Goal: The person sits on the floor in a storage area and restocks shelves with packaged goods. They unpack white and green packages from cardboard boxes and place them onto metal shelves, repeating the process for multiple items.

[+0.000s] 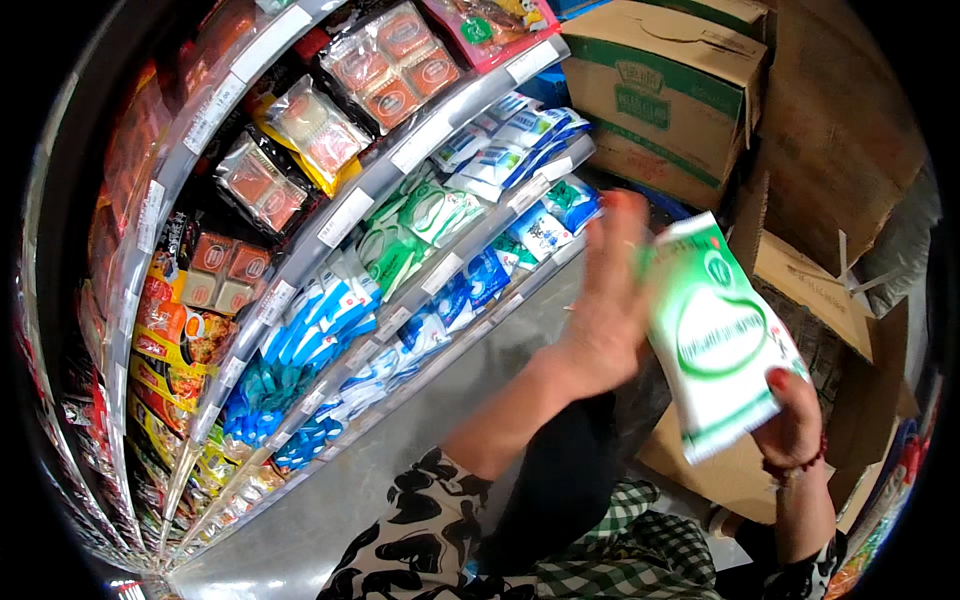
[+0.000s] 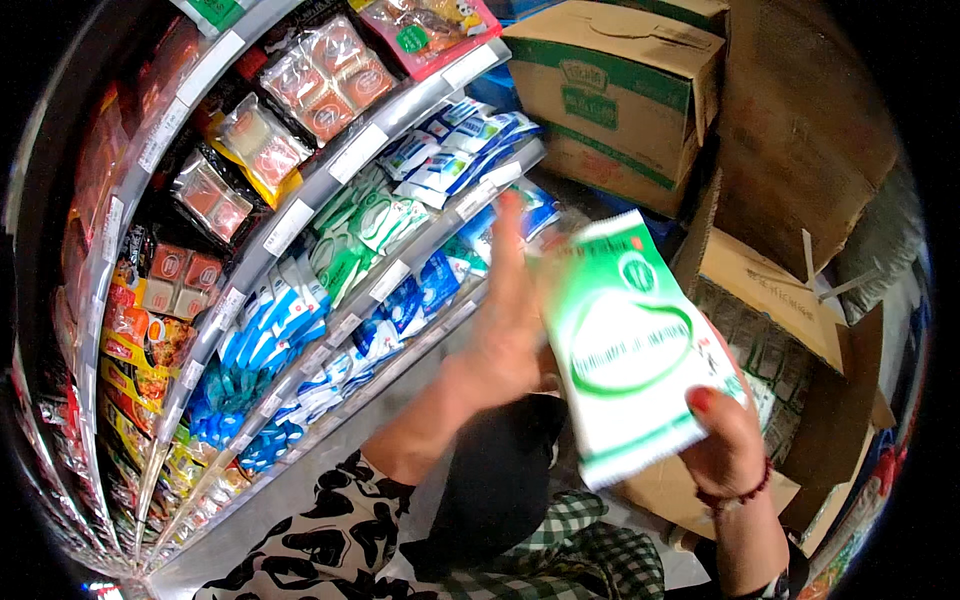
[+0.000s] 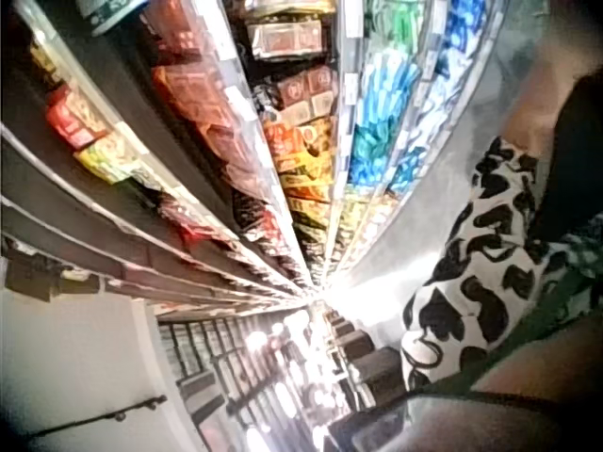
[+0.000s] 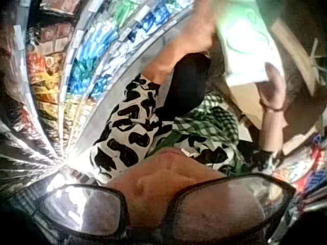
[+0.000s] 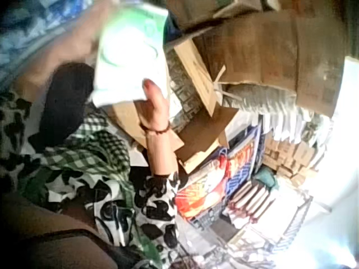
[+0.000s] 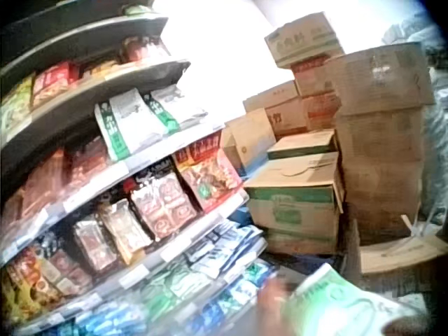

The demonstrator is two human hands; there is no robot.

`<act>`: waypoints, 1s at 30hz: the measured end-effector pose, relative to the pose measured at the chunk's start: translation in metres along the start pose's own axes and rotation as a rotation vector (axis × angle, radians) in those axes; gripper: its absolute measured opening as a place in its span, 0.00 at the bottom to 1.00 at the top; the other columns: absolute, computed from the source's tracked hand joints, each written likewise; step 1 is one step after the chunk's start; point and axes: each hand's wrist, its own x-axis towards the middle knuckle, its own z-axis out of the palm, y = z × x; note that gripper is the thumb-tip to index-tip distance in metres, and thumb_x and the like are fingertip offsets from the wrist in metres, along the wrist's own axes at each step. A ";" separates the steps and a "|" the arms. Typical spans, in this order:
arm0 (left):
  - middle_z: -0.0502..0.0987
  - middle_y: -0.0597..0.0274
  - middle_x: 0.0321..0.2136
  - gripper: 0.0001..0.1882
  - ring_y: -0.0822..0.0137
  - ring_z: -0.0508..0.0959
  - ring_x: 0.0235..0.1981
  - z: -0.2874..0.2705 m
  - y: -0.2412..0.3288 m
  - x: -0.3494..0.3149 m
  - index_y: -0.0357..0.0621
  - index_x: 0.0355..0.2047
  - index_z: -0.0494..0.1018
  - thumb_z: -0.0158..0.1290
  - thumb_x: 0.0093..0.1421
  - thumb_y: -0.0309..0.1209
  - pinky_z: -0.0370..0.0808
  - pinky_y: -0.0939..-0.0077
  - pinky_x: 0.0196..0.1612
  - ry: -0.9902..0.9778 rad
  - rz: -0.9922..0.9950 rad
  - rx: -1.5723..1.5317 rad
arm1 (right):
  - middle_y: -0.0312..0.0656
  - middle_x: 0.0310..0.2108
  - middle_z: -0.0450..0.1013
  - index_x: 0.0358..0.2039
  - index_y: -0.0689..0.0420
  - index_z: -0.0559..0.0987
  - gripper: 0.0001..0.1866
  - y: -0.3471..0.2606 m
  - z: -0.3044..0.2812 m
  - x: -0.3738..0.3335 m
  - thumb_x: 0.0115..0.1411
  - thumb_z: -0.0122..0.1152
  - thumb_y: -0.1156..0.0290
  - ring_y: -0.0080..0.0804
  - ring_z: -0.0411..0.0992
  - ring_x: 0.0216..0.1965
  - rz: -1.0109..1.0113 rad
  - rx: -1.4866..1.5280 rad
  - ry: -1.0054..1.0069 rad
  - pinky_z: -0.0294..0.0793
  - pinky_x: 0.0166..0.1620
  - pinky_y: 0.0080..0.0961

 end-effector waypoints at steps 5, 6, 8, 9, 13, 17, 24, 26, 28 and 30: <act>0.65 0.57 0.50 0.30 0.63 0.66 0.51 -0.028 -0.072 -0.066 0.40 0.57 0.50 0.41 0.61 0.45 0.66 0.64 0.50 0.061 -1.131 -1.595 | 0.45 0.50 0.63 0.58 0.61 0.53 0.35 0.073 0.041 0.085 0.49 0.52 0.78 0.33 0.63 0.51 -0.195 0.064 0.058 0.63 0.52 0.28; 0.67 0.56 0.49 0.28 0.63 0.69 0.48 -0.022 -0.070 -0.068 0.39 0.55 0.55 0.44 0.60 0.44 0.66 0.68 0.50 0.128 -1.152 -1.498 | 0.45 0.53 0.60 0.58 0.61 0.53 0.34 0.090 0.041 0.096 0.50 0.53 0.78 0.32 0.61 0.53 -0.198 -0.067 0.053 0.61 0.53 0.27; 0.67 0.56 0.48 0.25 0.64 0.70 0.47 -0.029 -0.084 -0.082 0.40 0.53 0.58 0.47 0.58 0.38 0.68 0.69 0.48 0.147 -1.199 -1.181 | 0.45 0.51 0.62 0.58 0.62 0.53 0.36 0.124 0.045 0.119 0.50 0.56 0.74 0.33 0.62 0.51 -0.243 -0.354 0.036 0.60 0.53 0.26; 0.68 0.57 0.48 0.24 0.65 0.71 0.46 -0.036 -0.100 -0.089 0.40 0.53 0.59 0.48 0.58 0.35 0.69 0.69 0.48 0.110 -1.197 -1.112 | 0.46 0.49 0.63 0.58 0.63 0.53 0.36 0.135 0.047 0.131 0.50 0.59 0.71 0.35 0.63 0.50 -0.252 -0.426 0.005 0.61 0.52 0.26; 0.69 0.51 0.45 0.26 0.59 0.72 0.44 -0.069 -0.177 -0.118 0.33 0.51 0.59 0.50 0.54 0.31 0.71 0.70 0.46 0.408 -1.260 -0.879 | 0.56 0.52 0.57 0.55 0.65 0.56 0.38 0.155 0.045 0.139 0.47 0.62 0.68 0.50 0.57 0.53 -0.512 -1.052 0.052 0.55 0.55 0.35; 0.69 0.49 0.45 0.24 0.57 0.72 0.44 -0.106 -0.245 -0.052 0.31 0.50 0.61 0.51 0.54 0.30 0.72 0.68 0.45 0.543 -1.093 -0.837 | 0.55 0.50 0.60 0.54 0.66 0.57 0.36 0.177 0.020 0.110 0.45 0.63 0.74 0.47 0.60 0.51 -0.176 -0.890 -0.093 0.60 0.52 0.35; 0.68 0.50 0.45 0.19 0.56 0.69 0.45 -0.244 -0.374 0.030 0.34 0.47 0.63 0.43 0.58 0.33 0.69 0.67 0.46 0.774 -0.910 -0.680 | 0.48 0.46 0.65 0.54 0.61 0.59 0.35 0.191 -0.006 0.108 0.45 0.62 0.79 0.36 0.65 0.47 0.012 -0.749 -0.107 0.66 0.46 0.28; 0.69 0.51 0.43 0.17 0.58 0.69 0.44 -0.261 -0.398 0.028 0.35 0.44 0.64 0.44 0.57 0.33 0.68 0.68 0.45 0.800 -0.923 -0.563 | 0.48 0.45 0.66 0.53 0.62 0.59 0.34 0.196 -0.011 0.107 0.46 0.62 0.79 0.35 0.67 0.45 0.063 -0.735 -0.077 0.67 0.45 0.27; 0.70 0.53 0.41 0.16 0.59 0.70 0.42 -0.269 -0.411 0.019 0.35 0.42 0.66 0.44 0.56 0.32 0.68 0.70 0.44 0.792 -0.946 -0.356 | 0.47 0.43 0.67 0.52 0.62 0.61 0.32 0.199 -0.013 0.104 0.46 0.62 0.78 0.34 0.68 0.43 0.104 -0.727 -0.042 0.68 0.44 0.26; 0.70 0.55 0.39 0.14 0.61 0.70 0.40 -0.269 -0.413 0.001 0.36 0.40 0.67 0.45 0.56 0.31 0.67 0.71 0.43 0.713 -0.967 -0.035 | 0.47 0.41 0.69 0.50 0.63 0.63 0.30 0.202 -0.013 0.096 0.45 0.62 0.78 0.34 0.69 0.41 0.133 -0.720 -0.007 0.68 0.43 0.26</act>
